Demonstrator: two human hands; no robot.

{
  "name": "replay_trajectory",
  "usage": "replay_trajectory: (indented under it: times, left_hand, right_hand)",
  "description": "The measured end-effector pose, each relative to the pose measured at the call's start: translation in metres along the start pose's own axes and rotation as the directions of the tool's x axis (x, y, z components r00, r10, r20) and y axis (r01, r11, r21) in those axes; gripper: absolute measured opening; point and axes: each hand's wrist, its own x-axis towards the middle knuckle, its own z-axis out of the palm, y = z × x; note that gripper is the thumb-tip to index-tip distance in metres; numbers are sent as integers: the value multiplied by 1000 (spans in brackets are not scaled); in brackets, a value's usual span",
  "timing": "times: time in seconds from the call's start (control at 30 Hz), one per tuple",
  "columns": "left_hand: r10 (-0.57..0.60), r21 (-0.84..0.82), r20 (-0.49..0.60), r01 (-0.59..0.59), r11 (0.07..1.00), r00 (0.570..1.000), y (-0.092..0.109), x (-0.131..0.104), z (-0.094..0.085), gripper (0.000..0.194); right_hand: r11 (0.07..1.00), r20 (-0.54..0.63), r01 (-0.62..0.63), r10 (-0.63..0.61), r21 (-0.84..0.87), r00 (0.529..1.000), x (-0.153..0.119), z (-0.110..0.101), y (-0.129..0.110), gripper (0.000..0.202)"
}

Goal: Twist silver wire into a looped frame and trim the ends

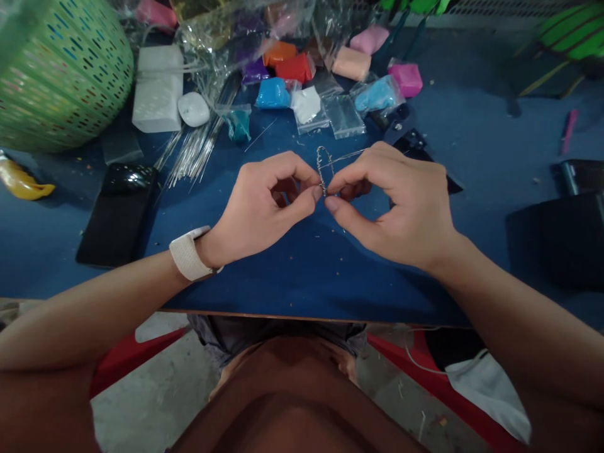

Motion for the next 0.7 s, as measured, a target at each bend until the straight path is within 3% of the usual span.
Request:
replay_trajectory:
  times: [0.23, 0.53, 0.7]
  left_hand:
    - [94, 91, 14, -94, 991, 996, 1, -2, -1, 16]
    - [118, 196, 81, -132, 972, 990, 7, -3, -1, 21]
    - [123, 197, 84, -137, 971, 989, 10, -3, -1, 22]
  right_hand:
    - [998, -25, -35, 36, 47, 999, 0, 0, 2, 7]
    - [893, 125, -302, 275, 333, 953, 5, -3, 0, 19]
    - [842, 183, -363, 315, 400, 931, 5, -2, 6, 24]
